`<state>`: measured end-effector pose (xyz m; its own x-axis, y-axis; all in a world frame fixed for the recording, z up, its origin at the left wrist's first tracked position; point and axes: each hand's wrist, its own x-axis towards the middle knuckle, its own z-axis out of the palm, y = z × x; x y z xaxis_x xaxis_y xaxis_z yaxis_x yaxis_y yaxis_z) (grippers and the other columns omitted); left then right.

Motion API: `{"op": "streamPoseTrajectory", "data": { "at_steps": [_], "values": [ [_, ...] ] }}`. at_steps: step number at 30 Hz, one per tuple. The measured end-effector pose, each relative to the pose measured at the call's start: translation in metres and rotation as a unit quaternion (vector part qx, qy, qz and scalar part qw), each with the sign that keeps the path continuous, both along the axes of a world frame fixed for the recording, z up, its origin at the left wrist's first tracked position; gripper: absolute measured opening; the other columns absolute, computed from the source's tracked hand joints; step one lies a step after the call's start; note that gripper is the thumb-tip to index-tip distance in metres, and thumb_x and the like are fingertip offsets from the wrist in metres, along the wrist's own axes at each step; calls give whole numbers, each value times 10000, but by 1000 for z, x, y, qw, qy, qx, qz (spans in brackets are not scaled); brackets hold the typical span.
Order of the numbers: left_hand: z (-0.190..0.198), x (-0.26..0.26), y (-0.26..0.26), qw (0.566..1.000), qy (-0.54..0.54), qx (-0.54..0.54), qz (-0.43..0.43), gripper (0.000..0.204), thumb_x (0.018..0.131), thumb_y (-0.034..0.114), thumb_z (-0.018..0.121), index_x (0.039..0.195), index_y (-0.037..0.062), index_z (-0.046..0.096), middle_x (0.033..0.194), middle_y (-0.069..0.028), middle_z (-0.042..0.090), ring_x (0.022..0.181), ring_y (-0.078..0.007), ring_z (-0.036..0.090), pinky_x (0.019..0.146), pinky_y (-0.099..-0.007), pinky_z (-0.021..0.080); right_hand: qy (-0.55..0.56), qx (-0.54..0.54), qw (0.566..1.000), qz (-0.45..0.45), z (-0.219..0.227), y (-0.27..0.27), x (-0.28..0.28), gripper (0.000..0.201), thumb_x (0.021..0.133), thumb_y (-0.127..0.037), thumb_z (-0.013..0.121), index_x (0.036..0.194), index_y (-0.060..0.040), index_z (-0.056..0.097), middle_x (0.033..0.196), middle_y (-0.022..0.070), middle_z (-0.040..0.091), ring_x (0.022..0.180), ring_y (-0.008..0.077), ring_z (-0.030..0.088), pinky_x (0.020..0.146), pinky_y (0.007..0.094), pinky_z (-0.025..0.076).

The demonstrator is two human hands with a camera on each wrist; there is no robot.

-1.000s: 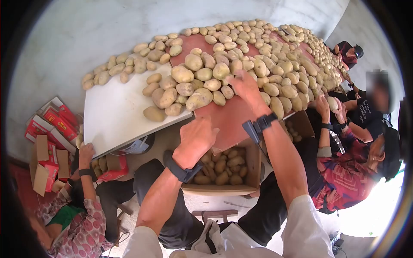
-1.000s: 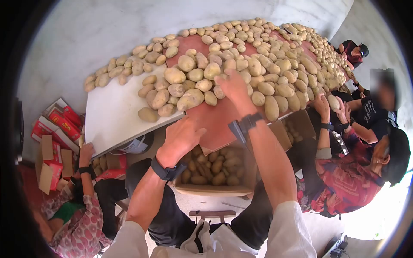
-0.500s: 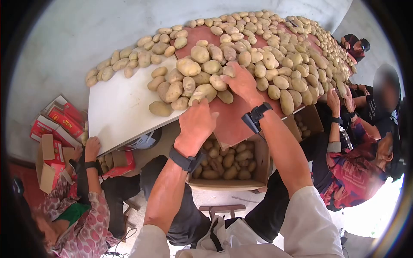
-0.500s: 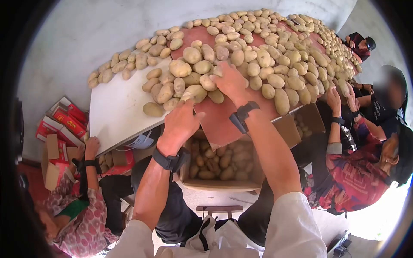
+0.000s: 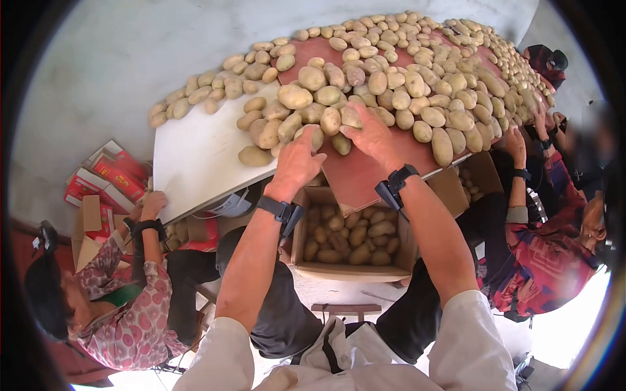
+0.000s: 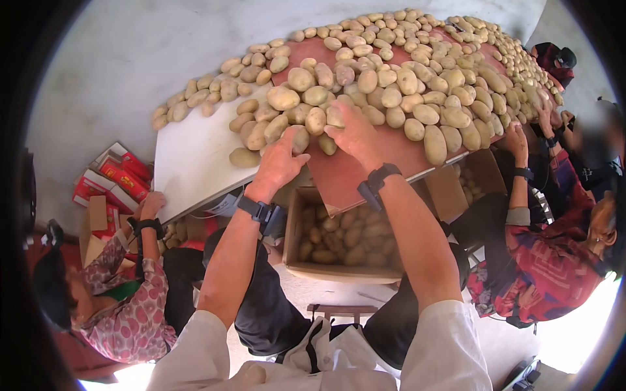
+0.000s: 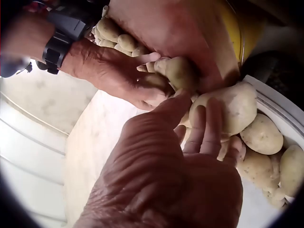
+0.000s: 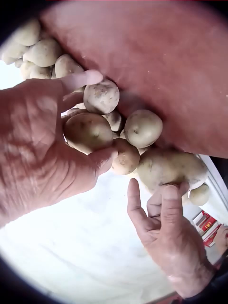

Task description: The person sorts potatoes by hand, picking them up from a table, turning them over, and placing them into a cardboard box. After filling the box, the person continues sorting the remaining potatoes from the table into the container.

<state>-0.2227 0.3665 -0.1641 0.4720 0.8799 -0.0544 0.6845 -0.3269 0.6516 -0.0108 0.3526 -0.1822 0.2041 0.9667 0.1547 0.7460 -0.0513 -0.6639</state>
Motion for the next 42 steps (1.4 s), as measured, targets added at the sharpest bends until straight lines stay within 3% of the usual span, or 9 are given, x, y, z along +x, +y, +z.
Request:
{"op": "streamPoseTrajectory", "data": {
  "at_steps": [9, 15, 22, 26, 29, 30, 32, 34, 42],
  "values": [
    [-21, -1, 8, 990, -81, 107, -37, 621, 832, -25, 717, 1406, 57, 496, 1335, -190, 545, 1204, -326, 613, 1031, -428, 509, 46, 89, 994, -33, -4, -48, 7, 677, 761, -83, 728, 1409, -58, 533, 1319, 223, 579, 1255, 409, 553, 1022, 460, 488],
    [-21, 3, 9, 976, -82, 193, -64, 525, 824, -109, 590, 1325, 41, 548, 1362, -187, 511, 1223, -426, 558, 1056, -479, 479, 76, 11, 989, -125, -10, -75, 39, 721, 751, -107, 758, 1431, -78, 520, 1322, 240, 589, 1259, 411, 559, 1018, 451, 494],
    [-21, 3, 5, 974, -25, 206, -90, 603, 794, -92, 655, 1366, 63, 543, 1401, -152, 510, 1281, -391, 531, 1081, -467, 464, -14, -75, 993, -90, -11, -90, 54, 735, 735, -208, 771, 1418, -76, 534, 1240, 226, 671, 1172, 375, 646, 989, 416, 513],
    [-36, 12, 6, 927, 18, 351, -128, 574, 769, -45, 639, 1325, 86, 593, 1307, -142, 589, 1235, -366, 559, 1074, -470, 449, -141, 63, 988, -27, -4, -83, 50, 242, 794, -178, 679, 1024, -118, 725, 963, 179, 736, 880, 394, 708, 736, 496, 572],
    [-51, 28, 15, 912, 48, 380, -145, 581, 763, -12, 631, 1333, 100, 615, 1299, -119, 610, 1304, -344, 529, 1148, -530, 359, -213, 81, 973, -44, 27, -98, 37, 372, 814, -299, 673, 1142, -125, 694, 1166, 182, 688, 1028, 399, 660, 871, 482, 549],
    [-49, 31, 13, 909, 72, 383, -146, 586, 762, -16, 635, 1335, 106, 622, 1327, -117, 598, 1358, -343, 496, 1166, -540, 342, -167, -8, 982, -93, -40, -87, 52, 434, 779, -187, 684, 1199, -87, 648, 1159, 205, 670, 1077, 411, 647, 901, 504, 524],
    [-55, 35, 15, 914, 96, 367, -144, 551, 767, -26, 647, 1302, 108, 654, 1349, -129, 585, 1390, -350, 473, 1189, -545, 317, -107, -8, 991, -75, -38, -93, 48, 440, 795, -190, 678, 1222, -88, 637, 1139, 198, 666, 1076, 409, 647, 911, 505, 530],
    [-56, 42, 18, 916, 102, 358, -147, 537, 772, -28, 648, 1291, 110, 661, 1354, -138, 582, 1393, -352, 470, 1191, -545, 315, -66, -132, 987, -70, -12, -100, 42, 535, 825, -256, 704, 1330, -113, 599, 1243, 176, 639, 1203, 382, 603, 1000, 496, 502],
    [-11, 59, -15, 948, 126, 220, -194, 575, 721, 109, 781, 1283, 128, 660, 1199, -145, 574, 1191, -369, 565, 1107, -529, 410, -103, -131, 985, -45, -12, -113, 36, 553, 827, -191, 681, 1363, -114, 572, 1244, 160, 622, 1169, 382, 613, 969, 500, 519]
  ]
}}
